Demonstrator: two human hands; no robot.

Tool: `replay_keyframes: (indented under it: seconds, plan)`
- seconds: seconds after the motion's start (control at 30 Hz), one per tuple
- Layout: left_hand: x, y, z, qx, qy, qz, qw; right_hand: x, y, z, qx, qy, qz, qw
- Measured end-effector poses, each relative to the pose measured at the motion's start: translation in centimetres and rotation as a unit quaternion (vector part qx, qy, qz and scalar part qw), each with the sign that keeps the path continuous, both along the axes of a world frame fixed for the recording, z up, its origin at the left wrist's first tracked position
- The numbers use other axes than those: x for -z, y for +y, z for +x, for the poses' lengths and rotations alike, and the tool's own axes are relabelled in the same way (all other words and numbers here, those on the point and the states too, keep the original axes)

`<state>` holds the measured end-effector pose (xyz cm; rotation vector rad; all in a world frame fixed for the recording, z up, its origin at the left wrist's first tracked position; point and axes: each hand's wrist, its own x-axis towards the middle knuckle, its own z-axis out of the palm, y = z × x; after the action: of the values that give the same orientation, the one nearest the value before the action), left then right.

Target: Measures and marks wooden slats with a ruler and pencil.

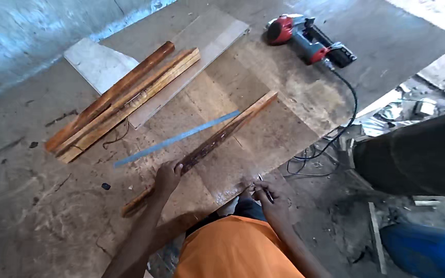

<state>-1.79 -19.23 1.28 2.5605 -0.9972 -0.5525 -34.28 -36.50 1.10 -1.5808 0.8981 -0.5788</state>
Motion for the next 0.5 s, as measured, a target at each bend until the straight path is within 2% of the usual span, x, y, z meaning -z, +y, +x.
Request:
replay_keyframes:
  seconds: [0.3, 0.5]
  plan:
    - [0.7, 0.2, 0.4, -0.015, -0.009, -0.030, 0.999, 0.0, 0.0, 1.1, -0.004, 0.017, -0.016, 1.000]
    - [0.1, 0.2, 1.0, -0.013, 0.020, -0.019, 1.000, 0.0, 0.0, 2.2, 0.008, 0.015, -0.015, 1.000]
